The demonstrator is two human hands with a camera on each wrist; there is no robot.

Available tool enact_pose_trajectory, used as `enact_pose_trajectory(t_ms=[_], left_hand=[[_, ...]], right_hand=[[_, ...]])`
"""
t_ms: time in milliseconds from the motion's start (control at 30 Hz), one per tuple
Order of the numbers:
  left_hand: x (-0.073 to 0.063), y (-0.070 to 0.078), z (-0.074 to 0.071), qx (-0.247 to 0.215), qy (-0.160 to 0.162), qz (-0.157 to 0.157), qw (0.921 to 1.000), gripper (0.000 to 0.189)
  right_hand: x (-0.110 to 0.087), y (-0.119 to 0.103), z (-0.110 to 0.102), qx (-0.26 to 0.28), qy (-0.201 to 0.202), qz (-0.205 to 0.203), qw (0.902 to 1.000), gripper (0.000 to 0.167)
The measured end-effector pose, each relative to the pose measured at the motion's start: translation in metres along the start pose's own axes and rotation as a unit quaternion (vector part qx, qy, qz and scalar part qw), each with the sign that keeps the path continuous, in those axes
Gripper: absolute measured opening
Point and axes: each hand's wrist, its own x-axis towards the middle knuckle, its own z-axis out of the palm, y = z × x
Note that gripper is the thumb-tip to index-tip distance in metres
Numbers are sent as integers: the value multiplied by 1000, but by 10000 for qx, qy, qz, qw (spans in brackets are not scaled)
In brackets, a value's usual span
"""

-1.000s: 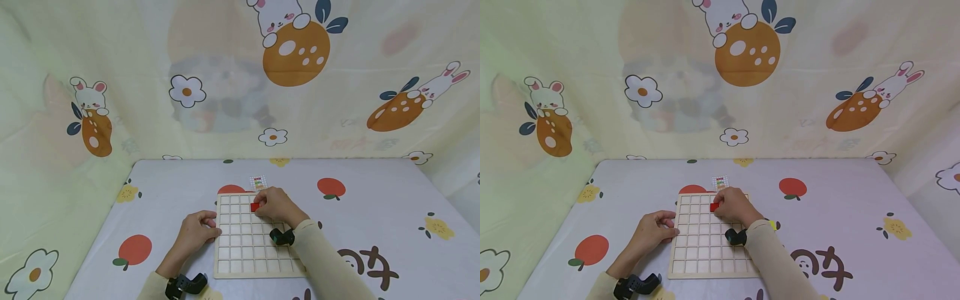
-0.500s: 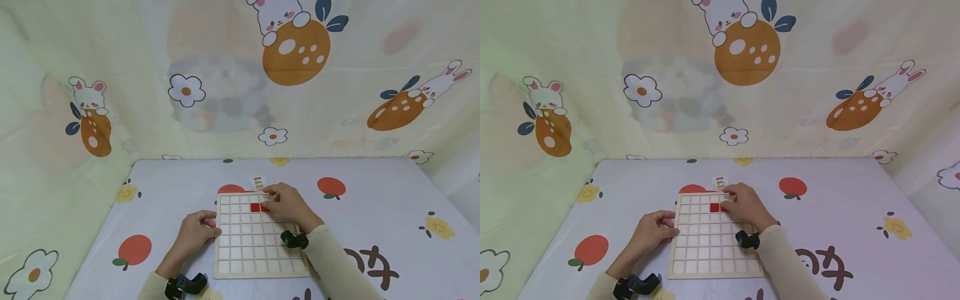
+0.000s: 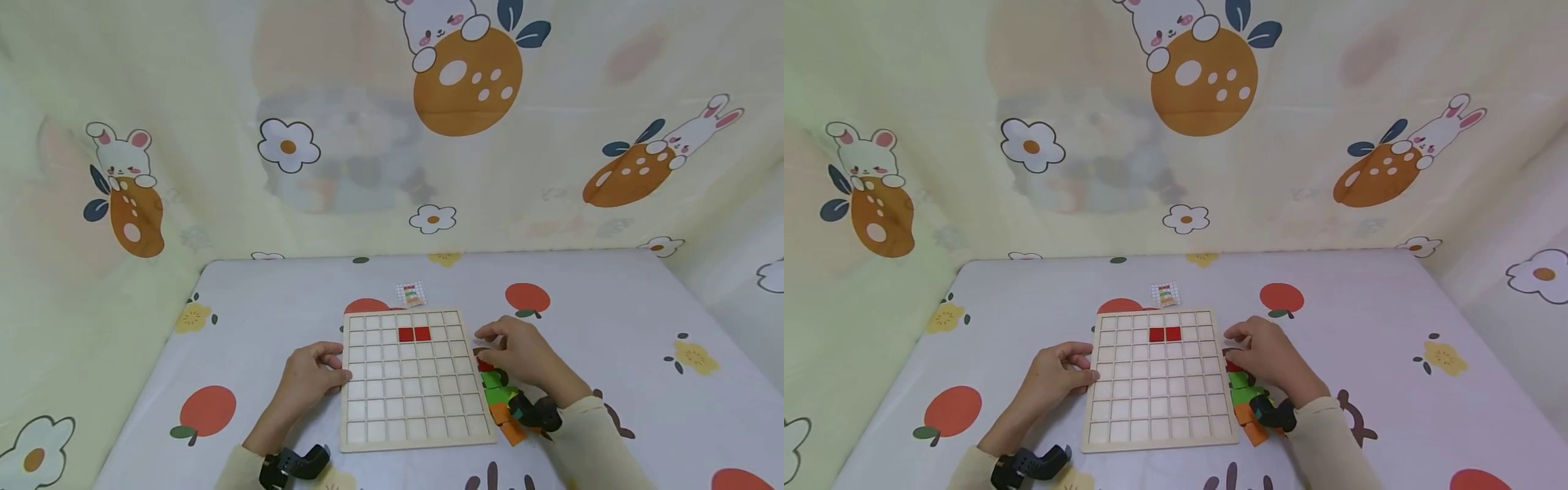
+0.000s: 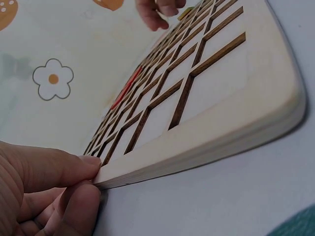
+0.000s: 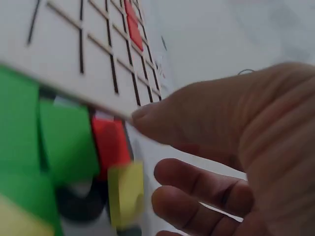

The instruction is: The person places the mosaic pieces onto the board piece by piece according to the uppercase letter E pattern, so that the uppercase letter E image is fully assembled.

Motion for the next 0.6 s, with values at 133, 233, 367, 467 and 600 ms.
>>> enact_pose_trajectory(t_ms=[133,233,367,467,600], left_hand=[[-1,1,0,-7,21,11,10000,45],[0,0,0,25,34,-9,10000,44],[1,-1,1,80,47,-28,10000,43],[2,-1,1,84,66,-47,9999,43],[2,-1,1,51,68,-71,9999,43]], right_hand=[[-9,7,-4,-187,-194,-2,9996,28],[-12,11,-4,-248,-303,12,9992,28],[-12,14,-5,-298,-437,-20,9986,25],[-10,14,-7,-319,-515,-18,9982,22],[-6,14,-9,-316,-613,28,9976,17]])
